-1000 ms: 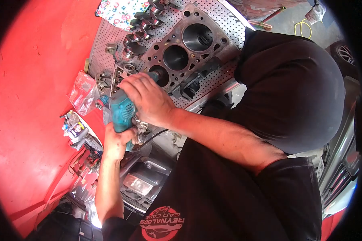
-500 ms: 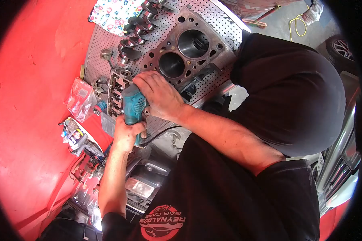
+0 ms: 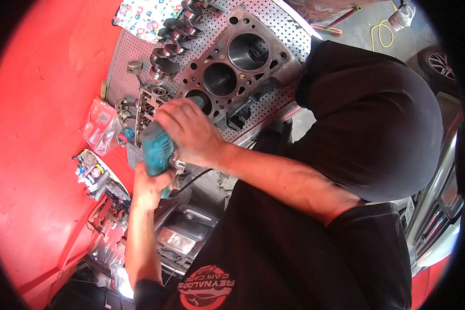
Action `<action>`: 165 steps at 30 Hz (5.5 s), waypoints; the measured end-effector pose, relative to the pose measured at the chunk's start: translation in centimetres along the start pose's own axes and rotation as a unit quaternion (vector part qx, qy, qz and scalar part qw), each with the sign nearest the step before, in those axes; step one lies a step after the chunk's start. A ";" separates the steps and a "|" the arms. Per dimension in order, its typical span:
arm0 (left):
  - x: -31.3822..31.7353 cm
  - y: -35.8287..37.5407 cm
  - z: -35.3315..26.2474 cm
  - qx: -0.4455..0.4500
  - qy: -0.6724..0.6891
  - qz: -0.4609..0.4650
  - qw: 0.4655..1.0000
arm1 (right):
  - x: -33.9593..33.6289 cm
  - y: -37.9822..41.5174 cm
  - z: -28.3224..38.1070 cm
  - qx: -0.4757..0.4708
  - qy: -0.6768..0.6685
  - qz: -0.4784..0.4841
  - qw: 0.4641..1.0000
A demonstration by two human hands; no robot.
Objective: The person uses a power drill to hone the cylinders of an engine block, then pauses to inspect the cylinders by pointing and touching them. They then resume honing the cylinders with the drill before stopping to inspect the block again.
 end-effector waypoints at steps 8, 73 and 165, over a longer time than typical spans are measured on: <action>-3.4 7.8 -3.3 0.014 0.024 -0.062 0.998 | -0.8 -2.7 7.6 -0.067 -0.010 -0.044 0.997; -2.1 3.7 -1.3 0.027 -0.012 -0.034 0.999 | -0.5 -1.0 4.2 -0.015 0.013 -0.031 0.999; -0.8 12.9 23.5 0.458 0.684 0.148 0.548 | 9.3 15.3 24.8 -0.504 0.051 0.329 0.797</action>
Point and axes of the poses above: each hand's wrist, its own y-axis away from the middle knuckle, its own x-axis out of the palm, z = x × y, the point moved 9 cm from there along -y, towards the middle knuckle, and after that the axes turned 3 degrees about -x, right-handed, at the moved point
